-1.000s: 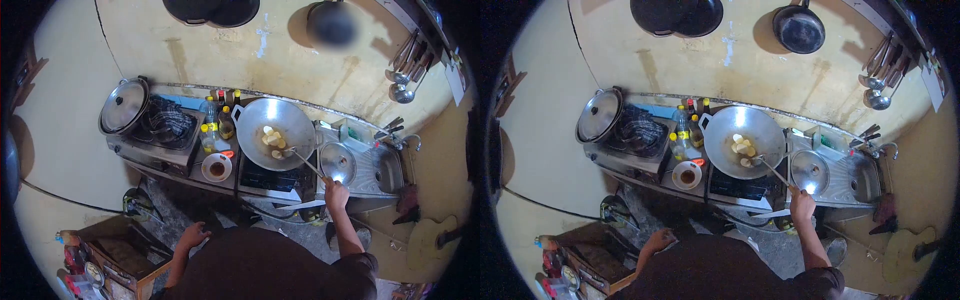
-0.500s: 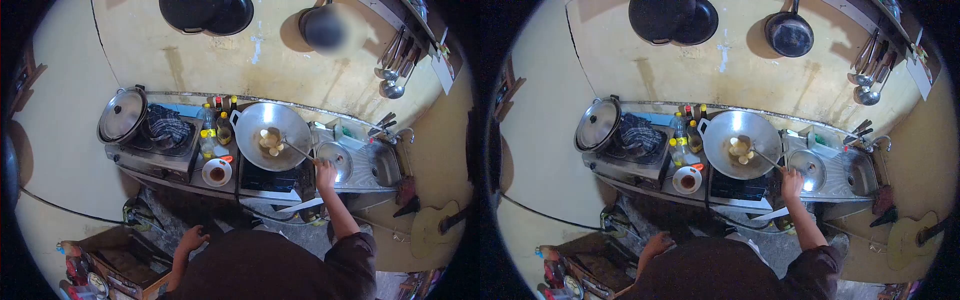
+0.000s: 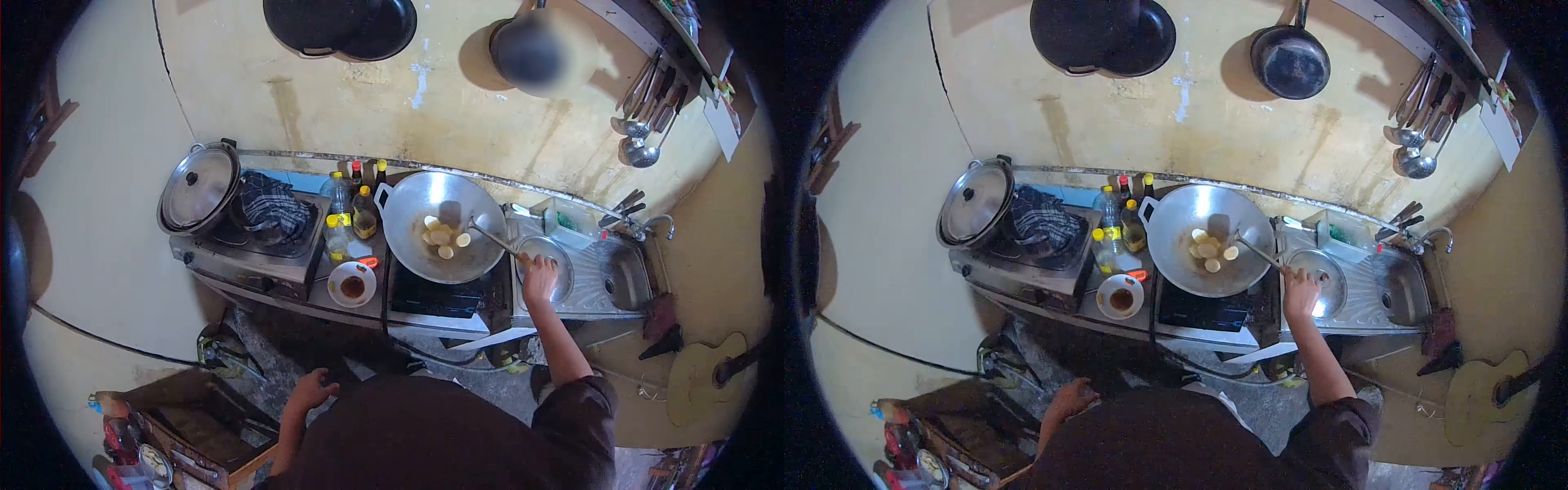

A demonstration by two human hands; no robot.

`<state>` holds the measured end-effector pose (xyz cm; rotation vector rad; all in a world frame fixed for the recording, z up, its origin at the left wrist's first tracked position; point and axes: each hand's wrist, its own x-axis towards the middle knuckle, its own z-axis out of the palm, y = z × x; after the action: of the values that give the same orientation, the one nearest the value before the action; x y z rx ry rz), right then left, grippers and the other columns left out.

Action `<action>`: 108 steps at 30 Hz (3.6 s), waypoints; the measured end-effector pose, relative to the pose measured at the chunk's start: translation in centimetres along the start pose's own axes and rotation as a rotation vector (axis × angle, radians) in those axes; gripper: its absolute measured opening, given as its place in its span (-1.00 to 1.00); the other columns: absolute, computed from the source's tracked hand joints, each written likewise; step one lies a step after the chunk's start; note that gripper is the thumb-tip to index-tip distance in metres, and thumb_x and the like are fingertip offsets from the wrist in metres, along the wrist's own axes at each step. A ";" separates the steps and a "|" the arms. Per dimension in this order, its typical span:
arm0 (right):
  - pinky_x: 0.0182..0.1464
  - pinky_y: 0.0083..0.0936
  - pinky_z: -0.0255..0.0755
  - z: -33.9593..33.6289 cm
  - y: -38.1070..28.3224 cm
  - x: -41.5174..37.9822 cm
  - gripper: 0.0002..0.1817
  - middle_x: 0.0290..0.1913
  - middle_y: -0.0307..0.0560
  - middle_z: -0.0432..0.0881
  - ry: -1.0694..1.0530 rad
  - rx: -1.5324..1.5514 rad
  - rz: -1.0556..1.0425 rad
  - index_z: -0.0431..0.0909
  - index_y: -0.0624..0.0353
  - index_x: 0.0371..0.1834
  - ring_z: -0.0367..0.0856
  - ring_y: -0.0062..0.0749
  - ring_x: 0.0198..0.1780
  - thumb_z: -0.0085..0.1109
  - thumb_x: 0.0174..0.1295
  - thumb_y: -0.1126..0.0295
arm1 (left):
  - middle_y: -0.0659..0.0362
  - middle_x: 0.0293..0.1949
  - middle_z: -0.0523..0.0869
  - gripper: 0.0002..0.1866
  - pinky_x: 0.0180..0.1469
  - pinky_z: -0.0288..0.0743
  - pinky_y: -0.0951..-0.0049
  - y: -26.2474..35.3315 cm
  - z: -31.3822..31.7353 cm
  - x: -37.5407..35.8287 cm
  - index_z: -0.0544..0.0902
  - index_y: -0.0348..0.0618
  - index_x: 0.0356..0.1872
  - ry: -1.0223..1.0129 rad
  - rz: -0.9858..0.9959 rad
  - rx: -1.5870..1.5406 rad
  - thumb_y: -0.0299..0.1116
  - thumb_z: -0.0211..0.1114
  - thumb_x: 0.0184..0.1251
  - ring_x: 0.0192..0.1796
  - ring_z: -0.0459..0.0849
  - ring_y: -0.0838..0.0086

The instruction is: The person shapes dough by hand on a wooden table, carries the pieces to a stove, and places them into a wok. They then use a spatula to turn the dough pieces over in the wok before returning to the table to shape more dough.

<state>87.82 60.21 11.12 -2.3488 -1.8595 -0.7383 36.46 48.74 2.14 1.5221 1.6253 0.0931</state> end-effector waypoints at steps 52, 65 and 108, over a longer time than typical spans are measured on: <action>-0.32 -0.15 0.45 2.4 1.1 0.5 -0.69 -0.43 0.21 0.61 -0.364 0.604 0.179 0.63 -0.02 -0.06 0.62 0.06 -0.35 0.11 0.20 0.15 | -0.13 -0.03 0.61 -0.28 0.05 0.46 0.21 4.6 3.5 4.0 0.44 -0.22 0.16 0.009 -0.020 -0.022 0.03 0.34 0.03 0.03 0.59 0.05; -0.30 -0.17 0.48 2.1 0.5 -2.4 -0.67 -0.41 0.17 0.62 -0.345 0.662 0.205 0.61 -0.03 -0.03 0.62 0.06 -0.35 0.07 0.20 0.14 | -0.14 -0.03 0.61 -0.31 0.04 0.46 0.20 5.9 3.3 4.0 0.43 -0.23 0.16 -0.044 -0.027 0.035 -0.01 0.34 0.06 0.03 0.59 0.05; -0.40 -0.17 0.47 -1.5 -2.9 -6.5 -0.64 -0.45 0.05 0.61 -0.281 0.457 0.319 0.59 -0.10 0.02 0.60 -0.01 -0.44 0.18 0.10 0.26 | -0.11 0.01 0.59 -0.32 0.08 0.44 0.20 5.4 3.6 3.9 0.44 -0.19 0.17 -0.081 -0.001 0.043 0.01 0.32 0.08 0.06 0.57 0.07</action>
<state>83.62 54.58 9.13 -2.4263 -1.4682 0.0489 43.36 51.57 1.04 1.5378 1.5726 -0.0037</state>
